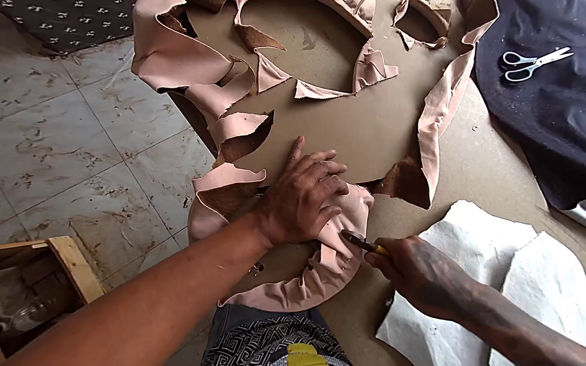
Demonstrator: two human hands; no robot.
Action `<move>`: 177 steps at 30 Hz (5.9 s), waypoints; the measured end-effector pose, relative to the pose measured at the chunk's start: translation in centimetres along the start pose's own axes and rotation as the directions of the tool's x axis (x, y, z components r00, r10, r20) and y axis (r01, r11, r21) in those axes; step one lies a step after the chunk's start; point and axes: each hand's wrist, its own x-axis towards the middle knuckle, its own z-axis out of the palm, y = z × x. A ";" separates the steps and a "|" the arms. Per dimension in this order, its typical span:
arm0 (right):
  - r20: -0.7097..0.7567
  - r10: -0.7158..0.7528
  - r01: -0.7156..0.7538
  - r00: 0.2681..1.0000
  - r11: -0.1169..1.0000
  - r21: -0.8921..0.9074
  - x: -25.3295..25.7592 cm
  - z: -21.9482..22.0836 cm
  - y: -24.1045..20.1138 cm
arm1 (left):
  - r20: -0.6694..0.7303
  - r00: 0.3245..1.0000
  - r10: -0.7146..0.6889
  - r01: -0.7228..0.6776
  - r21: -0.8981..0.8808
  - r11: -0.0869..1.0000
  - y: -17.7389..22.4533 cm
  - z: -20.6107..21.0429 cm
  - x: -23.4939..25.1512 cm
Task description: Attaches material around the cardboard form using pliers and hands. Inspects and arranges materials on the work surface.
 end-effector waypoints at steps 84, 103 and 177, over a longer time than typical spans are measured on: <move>-0.376 -0.403 0.351 0.834 0.915 -0.201 -7.0 8.1 -4.7 | 0.107 0.962 0.252 -0.224 -0.225 0.948 -0.4 -0.4 -0.3; 0.561 -0.288 -0.288 0.776 0.630 0.721 -1.7 0.7 2.3 | 0.101 0.961 0.257 -0.230 -0.221 0.948 -0.5 -0.2 -0.1; -0.373 -0.190 0.144 0.908 0.978 -0.148 -5.8 9.7 -4.9 | 0.070 0.997 0.029 -0.040 0.157 0.987 3.9 0.7 2.8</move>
